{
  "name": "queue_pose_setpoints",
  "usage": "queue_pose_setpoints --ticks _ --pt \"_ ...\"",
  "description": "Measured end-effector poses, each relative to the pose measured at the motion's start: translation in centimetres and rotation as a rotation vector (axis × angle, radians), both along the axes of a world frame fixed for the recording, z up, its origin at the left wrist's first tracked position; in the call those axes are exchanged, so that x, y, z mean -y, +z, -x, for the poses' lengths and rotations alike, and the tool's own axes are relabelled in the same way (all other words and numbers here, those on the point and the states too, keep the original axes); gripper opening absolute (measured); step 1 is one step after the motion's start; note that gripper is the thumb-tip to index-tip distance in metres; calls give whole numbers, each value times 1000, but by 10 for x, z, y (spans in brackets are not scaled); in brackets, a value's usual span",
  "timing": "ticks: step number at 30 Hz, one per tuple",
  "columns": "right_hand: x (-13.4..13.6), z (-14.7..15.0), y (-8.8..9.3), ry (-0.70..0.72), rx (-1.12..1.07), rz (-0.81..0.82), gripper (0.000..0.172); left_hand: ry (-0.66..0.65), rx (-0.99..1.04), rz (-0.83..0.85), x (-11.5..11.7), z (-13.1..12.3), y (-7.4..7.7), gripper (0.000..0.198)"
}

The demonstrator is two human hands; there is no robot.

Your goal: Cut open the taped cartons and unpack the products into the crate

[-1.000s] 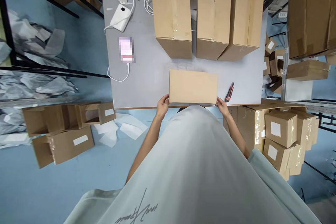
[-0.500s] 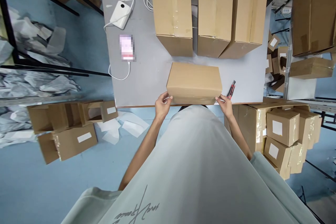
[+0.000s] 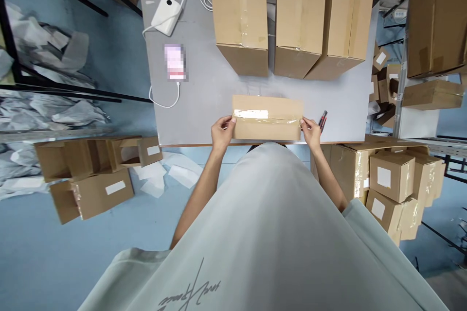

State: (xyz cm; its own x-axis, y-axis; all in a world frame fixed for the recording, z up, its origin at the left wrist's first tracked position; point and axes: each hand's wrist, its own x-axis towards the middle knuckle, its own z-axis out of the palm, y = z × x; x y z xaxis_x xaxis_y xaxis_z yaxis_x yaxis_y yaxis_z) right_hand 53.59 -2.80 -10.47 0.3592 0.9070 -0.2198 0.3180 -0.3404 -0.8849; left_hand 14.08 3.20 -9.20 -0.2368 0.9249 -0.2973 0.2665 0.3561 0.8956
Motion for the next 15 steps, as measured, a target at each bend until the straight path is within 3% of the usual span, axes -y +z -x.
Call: queue_pose_setpoints --ticks 5,11,15 --pt "23 -4 -23 -28 -185 100 75 38 34 175 11 13 -24 53" --pt "43 12 -43 125 -209 168 62 -103 -5 212 32 2 -43 70" --pt "43 21 -43 116 -220 167 55 -197 -16 197 37 -10 -45 70"
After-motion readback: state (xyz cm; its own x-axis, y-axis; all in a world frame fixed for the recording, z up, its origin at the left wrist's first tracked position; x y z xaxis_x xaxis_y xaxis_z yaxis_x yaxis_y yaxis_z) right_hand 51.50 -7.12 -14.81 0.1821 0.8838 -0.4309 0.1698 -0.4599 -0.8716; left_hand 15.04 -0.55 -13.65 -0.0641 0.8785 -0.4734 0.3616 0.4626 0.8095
